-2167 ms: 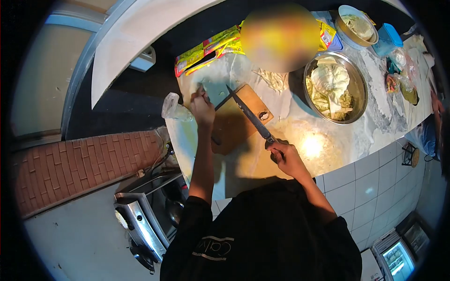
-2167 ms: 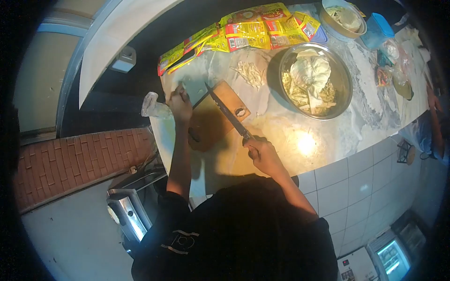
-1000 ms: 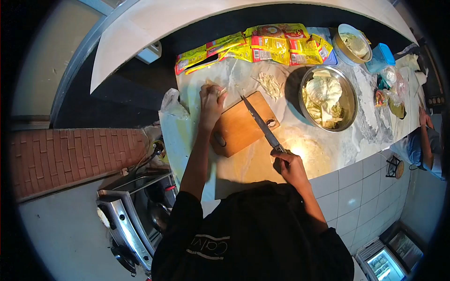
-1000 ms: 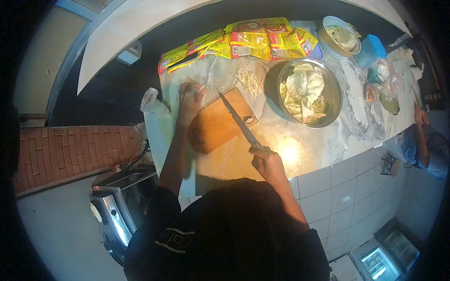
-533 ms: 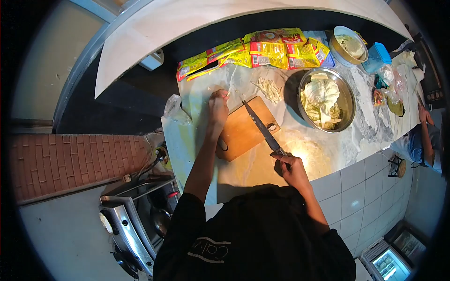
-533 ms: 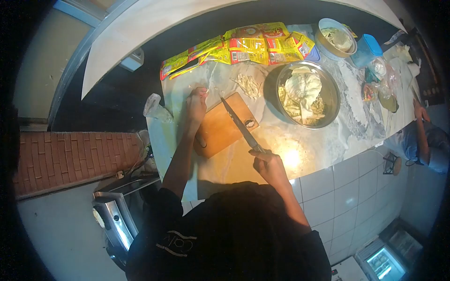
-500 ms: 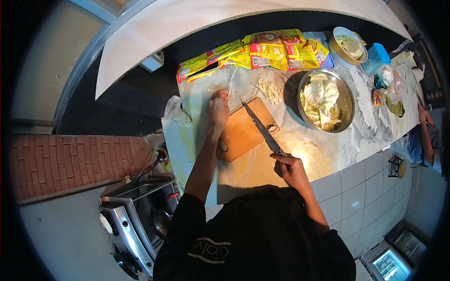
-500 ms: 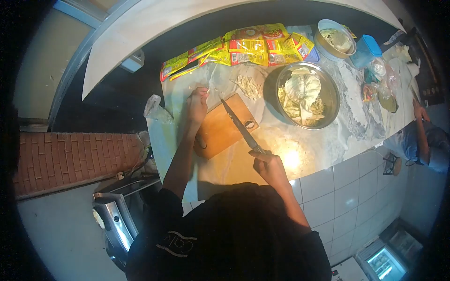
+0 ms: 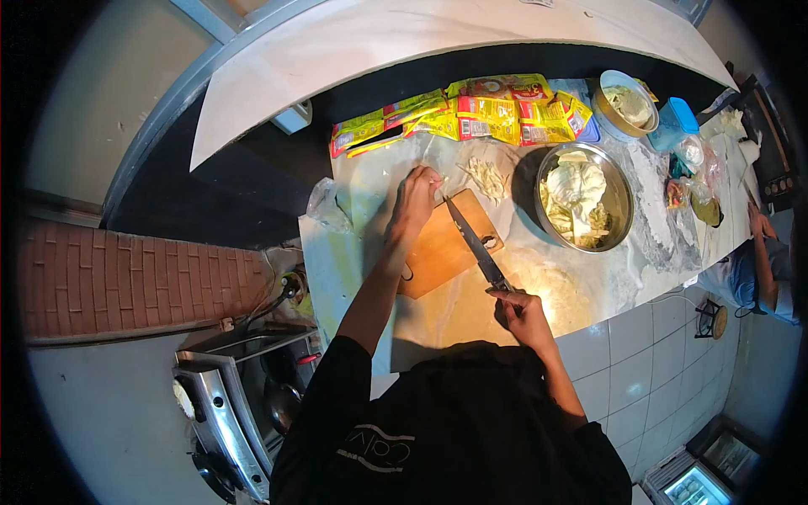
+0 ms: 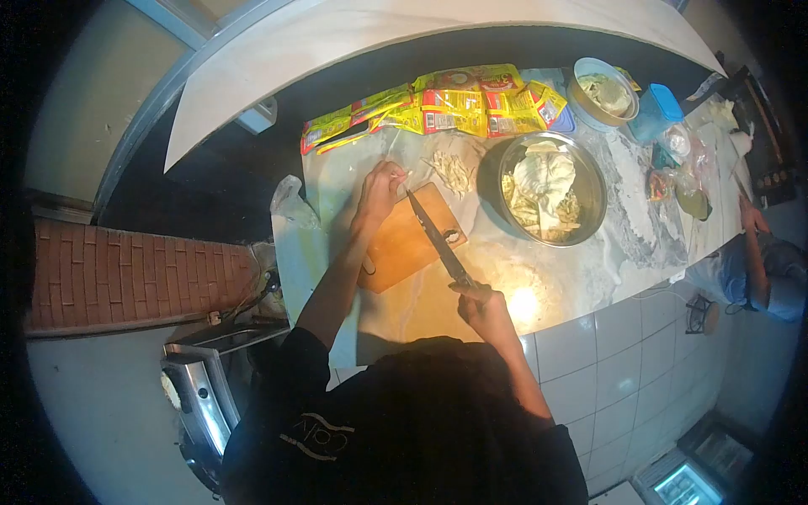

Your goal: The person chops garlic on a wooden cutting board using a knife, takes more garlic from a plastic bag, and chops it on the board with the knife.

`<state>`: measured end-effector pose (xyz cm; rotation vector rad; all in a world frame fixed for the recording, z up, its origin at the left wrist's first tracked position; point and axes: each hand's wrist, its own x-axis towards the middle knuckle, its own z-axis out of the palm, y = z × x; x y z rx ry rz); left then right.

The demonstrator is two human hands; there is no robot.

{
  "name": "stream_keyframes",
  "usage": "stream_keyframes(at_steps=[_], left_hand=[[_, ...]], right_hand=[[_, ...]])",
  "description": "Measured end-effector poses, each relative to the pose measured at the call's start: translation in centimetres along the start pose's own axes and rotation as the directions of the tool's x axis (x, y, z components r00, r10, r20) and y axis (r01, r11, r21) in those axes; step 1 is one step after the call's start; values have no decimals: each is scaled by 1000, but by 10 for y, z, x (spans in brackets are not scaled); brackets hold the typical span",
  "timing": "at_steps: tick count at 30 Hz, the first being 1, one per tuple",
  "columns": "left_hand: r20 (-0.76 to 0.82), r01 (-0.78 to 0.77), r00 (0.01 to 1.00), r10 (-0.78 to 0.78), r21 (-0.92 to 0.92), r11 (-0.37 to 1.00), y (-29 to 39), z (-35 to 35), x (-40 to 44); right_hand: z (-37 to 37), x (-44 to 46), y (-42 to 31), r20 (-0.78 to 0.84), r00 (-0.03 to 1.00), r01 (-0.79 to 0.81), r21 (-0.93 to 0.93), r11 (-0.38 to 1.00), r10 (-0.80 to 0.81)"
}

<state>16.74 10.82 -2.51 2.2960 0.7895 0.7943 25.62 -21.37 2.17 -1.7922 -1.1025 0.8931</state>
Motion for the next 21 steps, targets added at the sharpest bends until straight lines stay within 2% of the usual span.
stream_keyframes(at_steps=[4,6,7,9,11,13,14,15,17,19,21], left_hand=[[-6,10,1000,-10,13,1000,-4,0,1],[-105,16,994,-24,-76,997,-9,2,-1],[-102,12,995,-20,-79,997,-13,3,-3],[-84,157,979,-187,-275,948,-25,1,-7],[-105,139,981,-166,-225,964,-40,-10,-6],[-209,228,945,-250,-125,966,-44,-28,-4],[-305,157,938,-163,-44,987,-46,-35,0],[-308,156,938,-161,-41,987,-54,-41,3],[-353,187,929,-108,197,962,-73,-45,6],[-325,227,933,-155,196,954,-78,-44,8],[-332,145,937,-110,83,986,-77,-41,3]], right_hand=[[-2,1,0,-3,1000,-12,22,1000,12],[-2,0,-1,0,1000,-13,43,999,13],[-2,0,-1,3,1000,-16,64,998,16],[-3,-1,-1,9,1000,-13,81,997,12],[-3,-1,0,22,1000,-7,100,995,5],[-1,-2,2,13,1000,-14,125,992,13],[-1,-2,1,15,1000,-11,126,992,10],[-1,-2,0,18,999,-29,152,988,27],[0,-2,1,25,999,-44,177,983,41],[1,-1,3,2,1000,3,162,987,-3],[0,-3,5,15,1000,-15,166,986,12]])
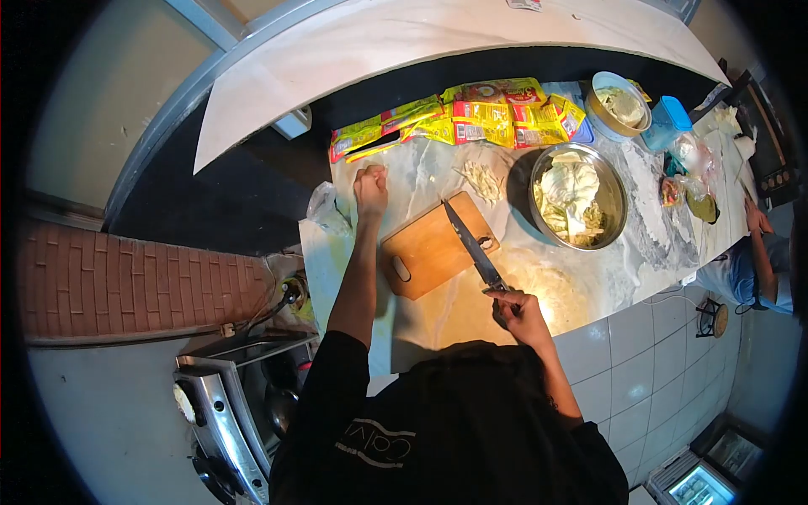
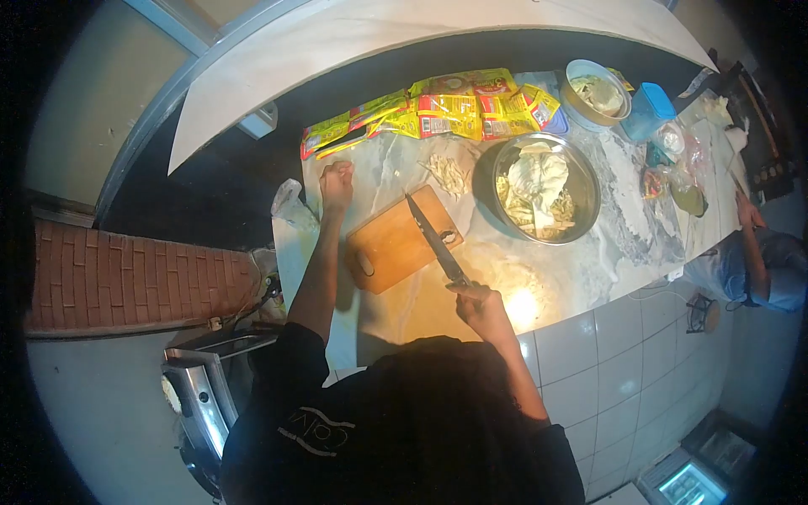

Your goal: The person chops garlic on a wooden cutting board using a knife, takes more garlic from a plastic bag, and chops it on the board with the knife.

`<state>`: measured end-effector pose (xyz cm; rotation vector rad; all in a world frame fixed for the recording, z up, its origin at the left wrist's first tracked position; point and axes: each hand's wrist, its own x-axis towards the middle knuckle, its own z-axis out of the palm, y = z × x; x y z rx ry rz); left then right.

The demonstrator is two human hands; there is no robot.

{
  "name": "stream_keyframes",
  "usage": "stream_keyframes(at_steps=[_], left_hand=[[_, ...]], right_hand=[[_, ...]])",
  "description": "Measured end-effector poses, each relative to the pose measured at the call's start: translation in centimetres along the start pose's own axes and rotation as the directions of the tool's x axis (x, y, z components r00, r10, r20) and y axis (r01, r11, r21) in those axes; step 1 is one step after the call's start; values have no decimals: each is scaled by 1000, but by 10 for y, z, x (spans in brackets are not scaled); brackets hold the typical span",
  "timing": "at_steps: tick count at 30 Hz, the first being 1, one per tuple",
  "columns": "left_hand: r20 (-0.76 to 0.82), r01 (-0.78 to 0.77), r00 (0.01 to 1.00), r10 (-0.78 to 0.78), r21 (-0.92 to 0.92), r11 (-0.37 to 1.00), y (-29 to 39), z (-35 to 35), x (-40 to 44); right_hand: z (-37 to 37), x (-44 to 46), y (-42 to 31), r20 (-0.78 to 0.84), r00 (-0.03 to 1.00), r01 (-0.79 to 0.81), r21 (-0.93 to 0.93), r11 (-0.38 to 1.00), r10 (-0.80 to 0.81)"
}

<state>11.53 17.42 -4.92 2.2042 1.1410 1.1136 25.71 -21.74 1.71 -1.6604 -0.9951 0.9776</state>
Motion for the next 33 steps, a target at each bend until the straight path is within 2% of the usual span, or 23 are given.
stream_keyframes(at_steps=[8,11,13,14,16,18,20,21,22,24,26,28,32,33], left_hand=[[17,0,1000,-4,245,970,14,3,-7],[88,1,996,-19,200,980,21,9,-9],[51,-32,998,31,22,999,37,16,-10],[52,-32,998,31,20,999,46,19,-10],[181,56,983,-41,-74,996,65,25,-7],[208,53,978,-26,-125,991,73,33,-7],[211,-59,974,84,-125,990,71,44,-11],[288,-49,953,98,-171,984,74,42,-12],[287,-50,953,97,-166,985,77,41,-14],[267,-181,947,178,-12,983,80,40,-19],[257,-203,948,186,41,978,76,38,-22],[226,-329,928,296,127,936,72,32,-22],[218,-337,929,301,154,929,62,5,-16],[227,-96,969,101,-30,995,70,-14,-13]], right_hand=[[2,1,-7,16,1000,-23,22,999,23],[2,0,-5,28,998,-62,63,996,61],[2,-1,-7,17,999,-34,44,998,33],[3,-1,-6,16,999,-35,42,998,34],[5,-1,-3,-1,1000,9,38,999,-9],[7,-2,-4,-5,1000,1,39,999,-1],[7,-4,-5,-10,1000,-7,45,999,8],[7,-4,-5,-9,1000,-20,51,999,21],[7,-4,-5,-4,999,-32,58,998,33],[7,-2,-4,1,999,-33,60,998,33],[8,-4,0,15,999,-38,60,997,37],[9,-2,6,-12,1000,-23,71,997,24],[7,-1,4,4,998,-60,30,998,60],[6,-1,-1,8,997,-75,71,995,74]])
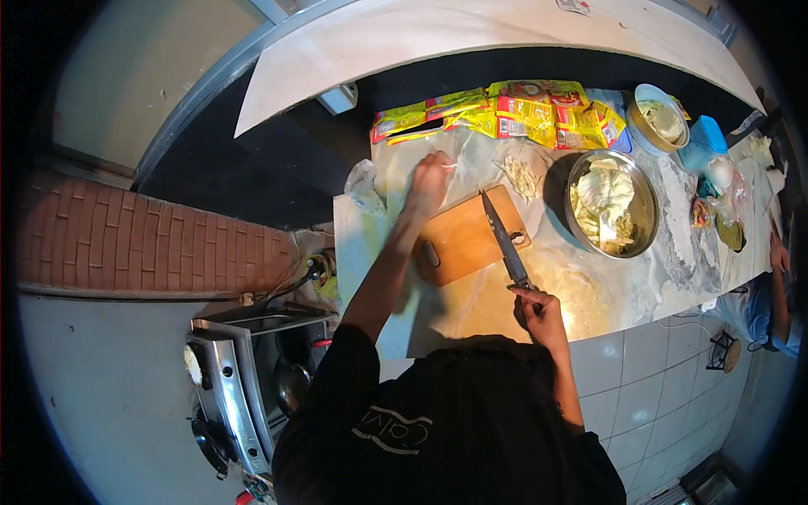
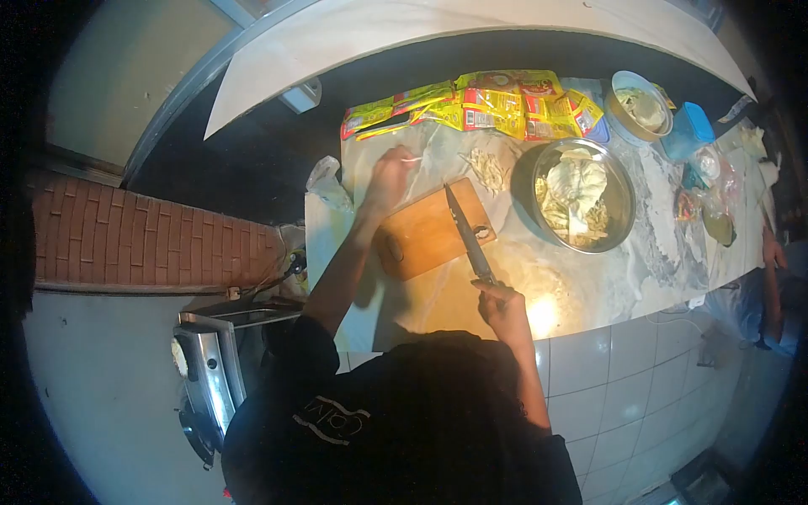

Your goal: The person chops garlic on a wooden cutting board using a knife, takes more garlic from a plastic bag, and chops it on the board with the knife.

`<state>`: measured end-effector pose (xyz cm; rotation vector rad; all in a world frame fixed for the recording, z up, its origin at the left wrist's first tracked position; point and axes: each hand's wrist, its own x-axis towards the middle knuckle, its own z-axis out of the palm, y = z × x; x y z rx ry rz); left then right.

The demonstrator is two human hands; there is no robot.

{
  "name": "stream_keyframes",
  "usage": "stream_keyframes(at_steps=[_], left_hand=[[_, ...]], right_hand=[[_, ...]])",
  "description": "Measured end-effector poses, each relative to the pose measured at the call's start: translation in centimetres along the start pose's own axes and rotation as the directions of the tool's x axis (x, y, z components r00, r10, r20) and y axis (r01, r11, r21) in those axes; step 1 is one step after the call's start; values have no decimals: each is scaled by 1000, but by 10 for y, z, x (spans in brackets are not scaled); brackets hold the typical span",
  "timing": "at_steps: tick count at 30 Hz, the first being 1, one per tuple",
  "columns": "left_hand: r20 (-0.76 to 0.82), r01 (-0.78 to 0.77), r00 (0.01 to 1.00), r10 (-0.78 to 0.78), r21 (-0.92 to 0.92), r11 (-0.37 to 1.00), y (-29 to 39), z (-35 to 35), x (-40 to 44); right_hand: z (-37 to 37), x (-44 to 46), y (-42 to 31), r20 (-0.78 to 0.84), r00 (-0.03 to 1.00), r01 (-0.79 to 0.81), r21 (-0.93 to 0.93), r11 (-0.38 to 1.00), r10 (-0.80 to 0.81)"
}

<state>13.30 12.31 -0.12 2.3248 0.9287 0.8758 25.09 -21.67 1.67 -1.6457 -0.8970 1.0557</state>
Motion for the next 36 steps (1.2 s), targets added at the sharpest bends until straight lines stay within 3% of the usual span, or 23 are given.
stream_keyframes(at_steps=[2,3,7,9,11,15,17,18,24,27,31,36], left_hand=[[-44,63,997,-68,-107,992,12,-43,-4],[-116,-71,991,74,30,997,14,-67,-8],[-178,155,974,-140,70,985,47,-149,-16],[-194,163,971,-140,106,981,41,-162,-18],[-198,245,957,-213,157,957,38,-169,-16],[-204,234,960,-192,206,950,25,-162,-17],[-168,153,981,-93,389,908,19,-158,-19],[-168,190,977,-132,396,899,19,-157,-19],[-168,211,974,-153,423,881,26,-163,-28],[-144,262,965,-220,432,863,35,-169,-32],[-147,265,963,-225,402,876,25,-171,-39],[-149,218,975,-167,467,857,19,-172,-44]], right_hand=[[0,0,2,1,1000,2,-6,1000,-2],[-1,1,3,2,1000,4,-17,1000,-4],[-2,2,-4,27,1000,8,-41,999,-7],[0,1,-8,18,999,-51,7,999,51],[0,3,-6,22,1000,-22,0,1000,22],[0,2,-1,22,999,49,-23,999,-49],[-1,2,-9,27,1000,1,-18,1000,0],[-2,0,-12,34,998,-57,-13,998,58],[1,2,-4,6,1000,24,-48,999,-24],[-1,1,-11,24,999,-23,-64,998,25],[0,0,-8,25,998,-58,-53,997,60],[1,0,-3,7,1000,17,-80,997,-16]])
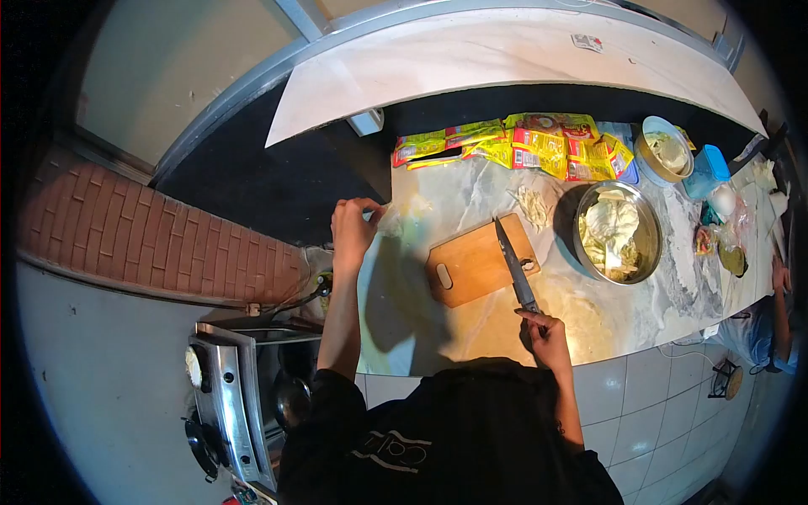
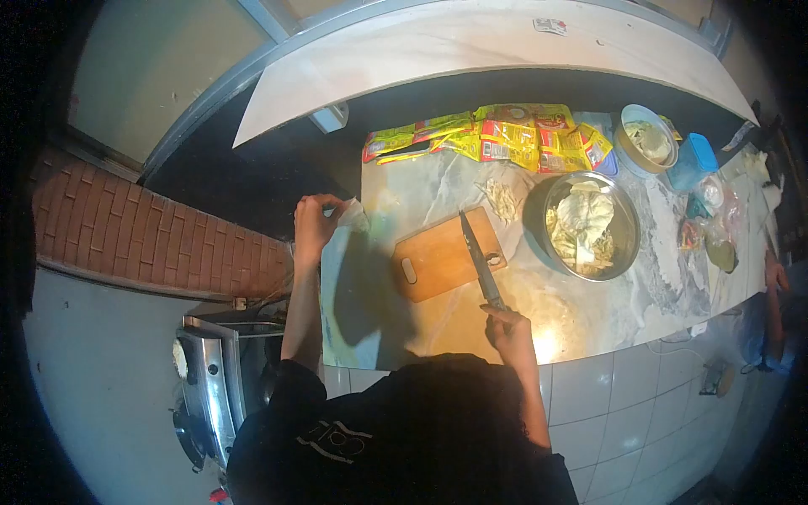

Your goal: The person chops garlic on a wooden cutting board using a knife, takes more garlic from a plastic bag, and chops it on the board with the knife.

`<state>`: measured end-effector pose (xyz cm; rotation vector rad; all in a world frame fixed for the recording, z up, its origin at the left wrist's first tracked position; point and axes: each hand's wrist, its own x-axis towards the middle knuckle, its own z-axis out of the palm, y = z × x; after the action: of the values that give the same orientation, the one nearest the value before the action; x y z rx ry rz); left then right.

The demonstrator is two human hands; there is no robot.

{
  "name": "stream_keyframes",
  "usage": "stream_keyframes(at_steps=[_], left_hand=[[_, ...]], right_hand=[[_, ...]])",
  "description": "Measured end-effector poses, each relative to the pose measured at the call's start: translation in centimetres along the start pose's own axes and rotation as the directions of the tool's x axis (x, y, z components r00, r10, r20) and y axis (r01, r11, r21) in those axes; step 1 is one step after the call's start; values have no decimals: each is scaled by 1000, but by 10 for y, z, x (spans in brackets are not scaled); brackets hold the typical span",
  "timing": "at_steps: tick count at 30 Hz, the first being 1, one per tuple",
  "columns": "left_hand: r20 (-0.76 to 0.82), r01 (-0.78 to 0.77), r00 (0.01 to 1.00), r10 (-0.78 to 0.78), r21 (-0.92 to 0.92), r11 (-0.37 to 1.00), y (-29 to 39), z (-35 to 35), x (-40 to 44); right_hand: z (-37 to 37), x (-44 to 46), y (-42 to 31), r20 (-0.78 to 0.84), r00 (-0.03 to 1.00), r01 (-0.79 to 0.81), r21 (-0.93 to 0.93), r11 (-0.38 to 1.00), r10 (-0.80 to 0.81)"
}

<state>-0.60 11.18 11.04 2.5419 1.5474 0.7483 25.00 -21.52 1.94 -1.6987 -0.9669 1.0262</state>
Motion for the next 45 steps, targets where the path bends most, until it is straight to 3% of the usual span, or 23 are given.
stream_keyframes(at_steps=[4,10,12,16,18,25,30,34,36,37,39,43,45], left_hand=[[-15,-81,997,81,-28,996,0,0,1],[168,121,979,-117,-18,992,6,-5,-1],[265,192,951,-159,-104,976,2,-4,-2],[249,139,963,-103,-129,982,0,-5,-6],[282,90,958,-45,-150,985,3,-10,-11],[375,128,922,-94,-67,989,-1,5,-32],[200,-52,978,53,-10,999,-7,15,-52],[121,-67,990,68,-11,998,-8,15,-59],[202,44,979,-28,-76,996,-9,15,-57],[199,47,979,-31,-78,996,-9,14,-57],[143,56,989,-30,-178,982,-7,13,-57],[49,27,999,-18,-193,981,-19,19,-57],[-18,8,1000,-14,-288,958,-29,25,-58]], right_hand=[[0,0,2,3,1000,-5,8,1000,5],[1,0,4,0,1000,22,-32,999,-22],[3,0,-2,-15,1000,23,-51,998,-24],[8,5,-4,-29,997,67,-36,997,-68],[9,6,-9,-37,992,119,-107,987,-123],[15,16,-20,-13,951,285,-351,892,-309],[22,24,-47,54,980,188,-560,807,-190],[30,37,-52,31,973,203,-583,787,-228],[36,47,-43,-27,923,280,-640,716,-385],[39,52,-38,-23,922,282,-642,713,-386],[44,62,-30,-40,904,266,-724,636,-425],[55,69,-44,-58,894,239,-776,583,-445],[63,69,-66,-117,795,299,-778,552,-596]])
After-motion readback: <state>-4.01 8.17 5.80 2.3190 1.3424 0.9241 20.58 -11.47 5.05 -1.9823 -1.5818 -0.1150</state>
